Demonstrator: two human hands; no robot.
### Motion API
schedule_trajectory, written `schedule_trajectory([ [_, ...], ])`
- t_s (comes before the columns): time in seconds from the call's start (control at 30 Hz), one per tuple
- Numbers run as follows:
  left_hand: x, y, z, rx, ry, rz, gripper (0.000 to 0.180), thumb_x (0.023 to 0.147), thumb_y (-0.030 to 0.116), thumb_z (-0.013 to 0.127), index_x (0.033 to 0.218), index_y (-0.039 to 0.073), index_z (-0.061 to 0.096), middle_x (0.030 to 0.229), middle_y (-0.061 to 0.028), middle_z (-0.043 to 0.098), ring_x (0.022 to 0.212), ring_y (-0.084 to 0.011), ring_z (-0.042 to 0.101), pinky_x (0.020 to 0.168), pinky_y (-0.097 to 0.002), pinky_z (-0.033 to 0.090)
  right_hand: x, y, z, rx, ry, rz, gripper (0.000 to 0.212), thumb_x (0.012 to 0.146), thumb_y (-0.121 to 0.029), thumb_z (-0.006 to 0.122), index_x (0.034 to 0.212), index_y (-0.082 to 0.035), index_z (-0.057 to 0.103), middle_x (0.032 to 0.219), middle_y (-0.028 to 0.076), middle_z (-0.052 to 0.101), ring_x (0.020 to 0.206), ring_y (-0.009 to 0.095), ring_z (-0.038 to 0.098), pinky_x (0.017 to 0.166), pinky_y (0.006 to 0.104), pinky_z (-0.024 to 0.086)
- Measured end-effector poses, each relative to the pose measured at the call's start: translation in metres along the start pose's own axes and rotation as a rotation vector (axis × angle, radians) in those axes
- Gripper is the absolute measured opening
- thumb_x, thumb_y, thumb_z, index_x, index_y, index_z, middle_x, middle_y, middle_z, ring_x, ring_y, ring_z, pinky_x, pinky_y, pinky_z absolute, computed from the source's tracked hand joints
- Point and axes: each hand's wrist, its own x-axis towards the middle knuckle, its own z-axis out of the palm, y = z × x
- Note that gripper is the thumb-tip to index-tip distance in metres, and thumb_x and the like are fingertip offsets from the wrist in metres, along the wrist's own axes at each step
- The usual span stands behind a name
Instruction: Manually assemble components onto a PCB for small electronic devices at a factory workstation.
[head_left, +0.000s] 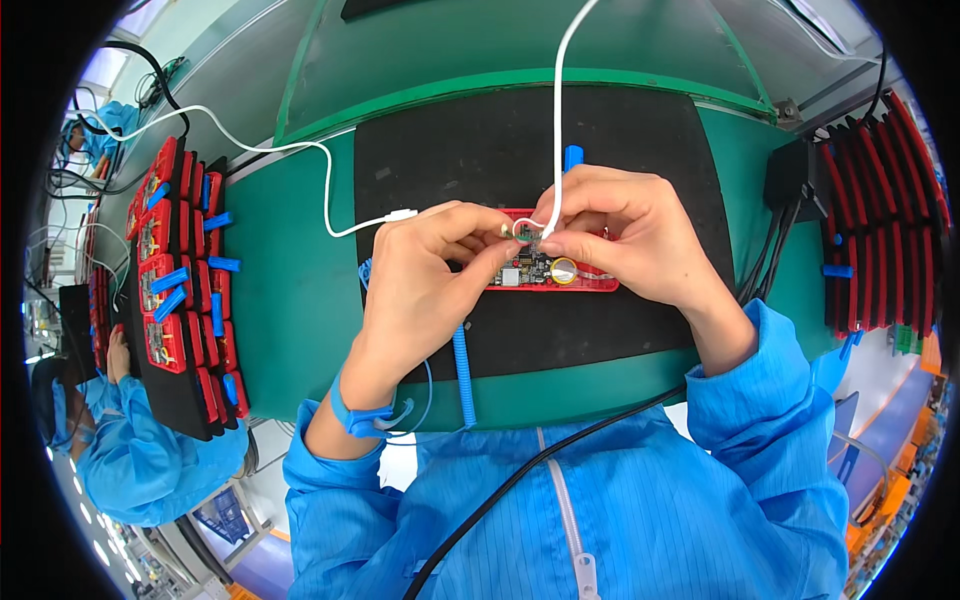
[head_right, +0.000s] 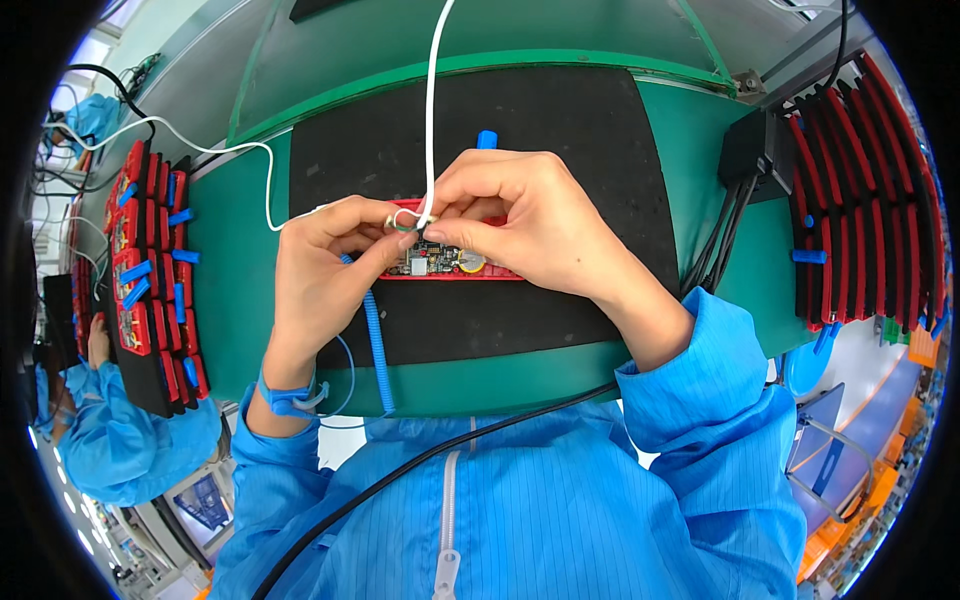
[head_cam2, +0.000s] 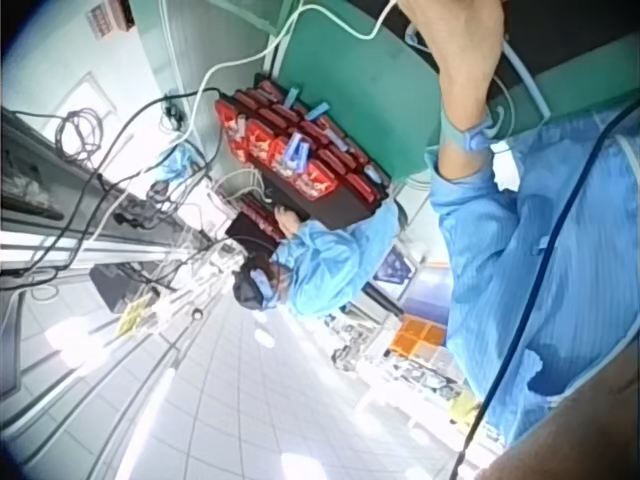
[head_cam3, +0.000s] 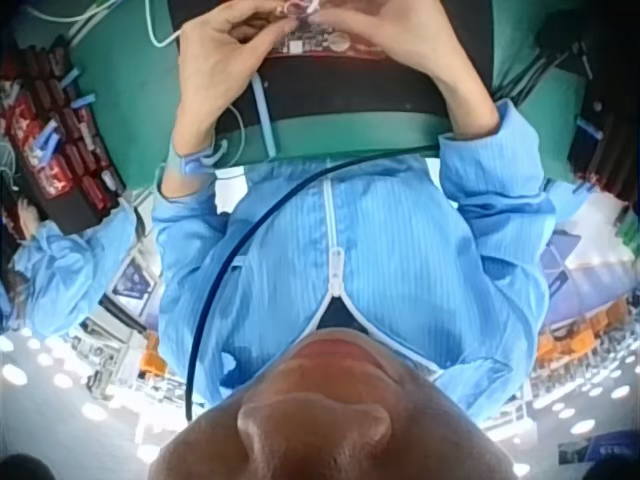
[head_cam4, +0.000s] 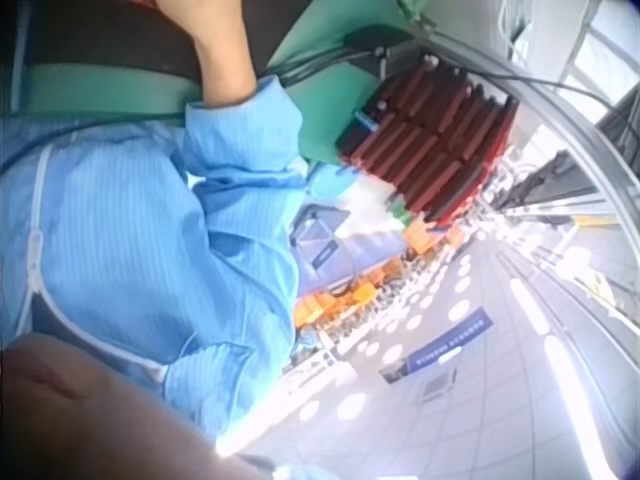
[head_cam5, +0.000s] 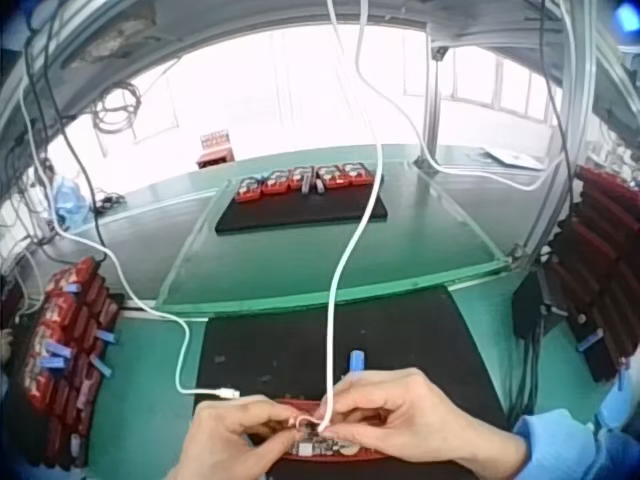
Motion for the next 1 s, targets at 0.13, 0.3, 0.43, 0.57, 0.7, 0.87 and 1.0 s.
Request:
schedule_trajectory([
  [0.13,-0.001,-0.004,0.004,-0.054,-0.029,-0.023,0.013,0.079,-0.002,0.070,0.092,-0.001,0.069,0.084,-0.0106,0.068,0.074,-0.0173,0.070,0.059,-0.0245,0.054,0.000,-0.002,0.001,-0.003,-0.051,0.103,0.011,0.083,0.005,0.066,0.094,0.007,0.066,0.098,0.010,0.062,0.086,0.014,0.065,0.073,0.0247,0.056],
  [0.3,-0.001,-0.003,0.006,0.066,-0.007,0.099,0.015,0.077,-0.003,0.070,0.092,-0.001,0.069,0.080,-0.0090,0.065,0.065,-0.0157,0.067,0.055,-0.0249,0.051,0.000,-0.003,0.005,-0.151,-0.031,0.046,0.012,0.085,0.001,0.066,0.096,0.004,0.068,0.093,0.010,0.065,0.080,0.014,0.067,0.069,0.0243,0.056],
  [0.43,0.000,0.000,0.009,0.190,0.012,0.182,0.015,0.076,-0.003,0.070,0.091,-0.002,0.068,0.078,-0.0082,0.061,0.060,-0.0162,0.064,0.054,-0.0259,0.050,-0.001,0.002,0.008,-0.202,0.061,-0.038,0.012,0.085,-0.003,0.067,0.096,0.001,0.069,0.084,0.008,0.068,0.072,0.014,0.067,0.064,0.0244,0.054],
  [0.57,-0.001,-0.002,0.011,0.222,0.019,0.208,0.014,0.076,-0.004,0.070,0.090,-0.002,0.066,0.078,-0.0081,0.060,0.060,-0.0177,0.064,0.053,-0.0266,0.050,0.000,0.000,0.005,-0.265,-0.006,0.000,0.013,0.085,-0.004,0.067,0.096,0.002,0.069,0.087,0.010,0.068,0.076,0.014,0.068,0.065,0.0242,0.055],
  [0.7,-0.001,-0.003,0.011,0.235,0.022,0.219,0.014,0.075,-0.004,0.070,0.089,-0.002,0.066,0.079,-0.0083,0.060,0.060,-0.0182,0.064,0.053,-0.0271,0.051,0.000,0.003,0.005,-0.354,-0.008,-0.080,0.013,0.085,-0.005,0.067,0.096,0.002,0.069,0.085,0.010,0.068,0.075,0.014,0.068,0.063,0.0239,0.054],
  [0.87,-0.001,-0.002,0.011,0.253,0.018,0.221,0.015,0.075,-0.004,0.070,0.089,-0.002,0.066,0.079,-0.0084,0.061,0.060,-0.0180,0.064,0.053,-0.0268,0.051,-0.001,0.003,0.005,-0.371,0.022,-0.095,0.013,0.084,-0.005,0.068,0.095,0.001,0.070,0.082,0.009,0.069,0.073,0.015,0.068,0.062,0.0239,0.053],
  [1.0,-0.002,-0.004,0.011,0.249,0.026,0.216,0.015,0.075,-0.003,0.071,0.089,-0.002,0.067,0.079,-0.0082,0.061,0.060,-0.0174,0.063,0.053,-0.0264,0.051,-0.001,0.004,0.005,-0.389,0.028,-0.138,0.012,0.084,-0.005,0.068,0.095,0.001,0.069,0.081,0.009,0.069,0.072,0.015,0.068,0.061,0.0242,0.053],
])
